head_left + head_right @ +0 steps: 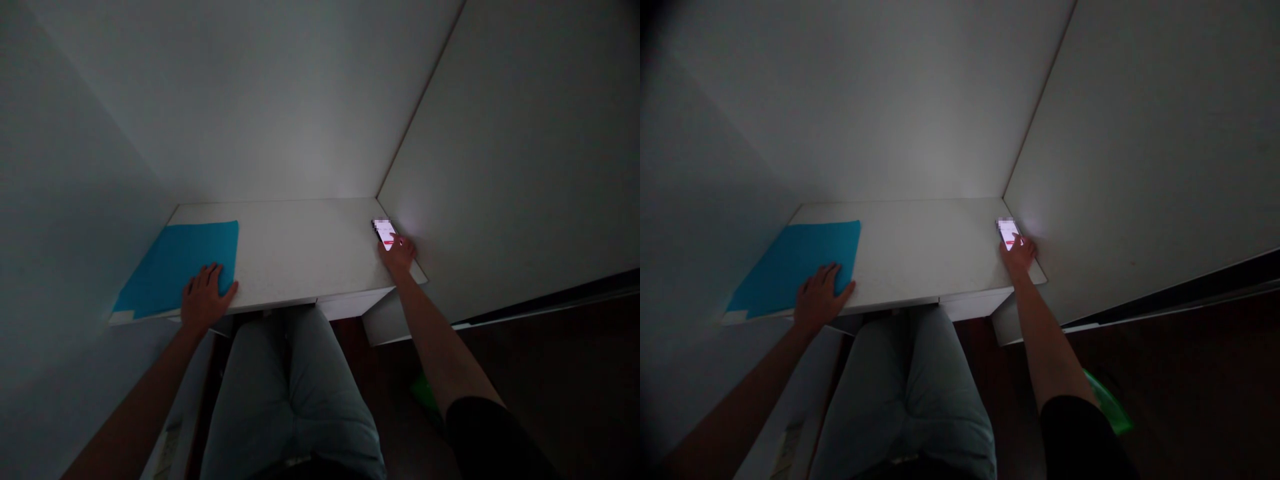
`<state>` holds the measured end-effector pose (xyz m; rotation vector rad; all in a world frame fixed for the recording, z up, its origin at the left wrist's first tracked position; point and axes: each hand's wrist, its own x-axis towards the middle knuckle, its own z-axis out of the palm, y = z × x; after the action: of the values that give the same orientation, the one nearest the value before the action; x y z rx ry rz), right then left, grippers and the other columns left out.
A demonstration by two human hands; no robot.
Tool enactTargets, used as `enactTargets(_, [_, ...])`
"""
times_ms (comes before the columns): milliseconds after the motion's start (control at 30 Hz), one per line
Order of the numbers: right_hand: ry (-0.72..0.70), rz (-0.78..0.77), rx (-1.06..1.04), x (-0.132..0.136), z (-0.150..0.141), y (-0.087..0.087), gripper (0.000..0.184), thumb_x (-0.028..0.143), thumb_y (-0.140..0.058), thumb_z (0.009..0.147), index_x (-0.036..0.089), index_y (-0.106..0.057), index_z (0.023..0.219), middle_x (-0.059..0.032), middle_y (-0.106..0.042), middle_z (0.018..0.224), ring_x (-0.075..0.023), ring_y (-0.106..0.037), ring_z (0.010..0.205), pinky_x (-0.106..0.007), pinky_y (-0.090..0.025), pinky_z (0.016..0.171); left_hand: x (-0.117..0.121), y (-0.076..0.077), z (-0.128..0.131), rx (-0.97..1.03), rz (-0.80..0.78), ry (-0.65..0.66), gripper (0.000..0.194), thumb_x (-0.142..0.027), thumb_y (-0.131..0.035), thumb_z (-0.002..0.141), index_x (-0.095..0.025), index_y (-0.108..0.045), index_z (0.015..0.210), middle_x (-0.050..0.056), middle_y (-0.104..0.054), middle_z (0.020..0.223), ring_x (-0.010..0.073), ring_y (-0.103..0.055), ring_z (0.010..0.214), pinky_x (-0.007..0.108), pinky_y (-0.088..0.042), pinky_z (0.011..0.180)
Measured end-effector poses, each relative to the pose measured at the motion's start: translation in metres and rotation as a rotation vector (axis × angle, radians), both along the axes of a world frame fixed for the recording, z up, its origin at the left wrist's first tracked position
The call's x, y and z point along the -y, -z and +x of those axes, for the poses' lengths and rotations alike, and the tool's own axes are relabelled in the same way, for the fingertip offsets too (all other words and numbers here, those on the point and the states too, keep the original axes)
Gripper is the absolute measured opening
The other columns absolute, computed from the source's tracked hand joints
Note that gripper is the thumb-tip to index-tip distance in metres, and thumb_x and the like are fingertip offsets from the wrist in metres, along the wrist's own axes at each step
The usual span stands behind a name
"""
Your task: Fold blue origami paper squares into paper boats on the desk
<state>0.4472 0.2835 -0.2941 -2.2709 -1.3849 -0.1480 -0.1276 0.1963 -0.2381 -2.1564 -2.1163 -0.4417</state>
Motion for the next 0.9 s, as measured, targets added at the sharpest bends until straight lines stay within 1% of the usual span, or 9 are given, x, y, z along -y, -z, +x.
enactTargets(100, [-0.003,-0.013,-0.007,0.0,0.0,-0.001,0.058,0.048,-0.059,0.093,0.018,-0.061,0.143,-0.0222,-0.057,0.142,-0.0403,-0.048,0.131,-0.059,-0.038,0.111,0.0,-0.001,0.0,-0.006,0.001,-0.001,0.072,-0.057,-0.043,0.101,-0.013,-0.051,0.158,0.018,-0.047,0.169,0.0369,-0.039,0.158,0.057,-0.028,0.129])
enactTargets(233, [0.017,-0.026,-0.002,0.0,-0.001,-0.003,0.066,0.05,-0.061,0.093,0.015,-0.056,0.149,-0.0242,-0.058,0.142,-0.041,-0.049,0.131,-0.059,-0.039,0.112,0.0,-0.001,0.0,-0.008,0.009,0.002,0.072,-0.057,-0.043,0.101,-0.012,-0.052,0.157,0.019,-0.048,0.168,0.038,-0.041,0.156,0.057,-0.03,0.128])
enactTargets(300, [0.019,-0.023,0.009,0.001,-0.002,-0.004,0.068,0.051,-0.062,0.092,0.014,-0.055,0.148,-0.0249,-0.059,0.141,-0.0411,-0.049,0.13,-0.059,-0.039,0.111,0.0,-0.001,0.0,-0.004,0.011,0.004,0.072,-0.057,-0.043,0.102,-0.011,-0.052,0.157,0.019,-0.048,0.168,0.0386,-0.041,0.156,0.058,-0.03,0.127])
enactTargets(500, [-0.052,-0.023,0.014,0.005,-0.004,-0.009,0.072,0.056,-0.064,0.091,0.012,-0.055,0.147,-0.025,-0.061,0.138,-0.0402,-0.052,0.129,-0.056,-0.039,0.112,0.0,-0.002,0.001,0.015,0.007,-0.003,0.071,-0.057,-0.043,0.102,-0.014,-0.051,0.158,0.019,-0.048,0.168,0.0381,-0.04,0.157,0.058,-0.029,0.128])
enactTargets(633, [-0.028,-0.059,0.013,0.006,-0.008,-0.013,0.074,0.056,-0.063,0.092,0.014,-0.053,0.152,-0.0246,-0.058,0.143,-0.0408,-0.05,0.13,-0.056,-0.039,0.11,0.0,-0.003,0.002,0.01,0.0,-0.012,0.071,-0.056,-0.044,0.102,-0.014,-0.051,0.158,0.018,-0.048,0.168,0.0379,-0.041,0.156,0.057,-0.029,0.128])
enactTargets(767, [-0.018,-0.078,0.044,0.007,-0.011,-0.014,0.073,0.057,-0.061,0.094,0.018,-0.051,0.155,-0.0226,-0.055,0.147,-0.0406,-0.05,0.13,-0.055,-0.04,0.109,0.001,-0.004,0.002,0.009,-0.001,0.002,0.072,-0.057,-0.042,0.102,-0.012,-0.052,0.157,0.02,-0.048,0.168,0.0398,-0.041,0.156,0.059,-0.029,0.127])
enactTargets(900, [-0.024,-0.099,0.058,0.006,-0.011,-0.013,0.07,0.058,-0.058,0.096,0.019,-0.053,0.153,-0.0221,-0.054,0.147,-0.0406,-0.049,0.131,-0.055,-0.039,0.109,0.001,-0.005,0.003,0.021,0.002,-0.001,0.07,-0.056,-0.044,0.102,-0.014,-0.051,0.158,0.019,-0.048,0.168,0.0383,-0.04,0.157,0.058,-0.028,0.128])
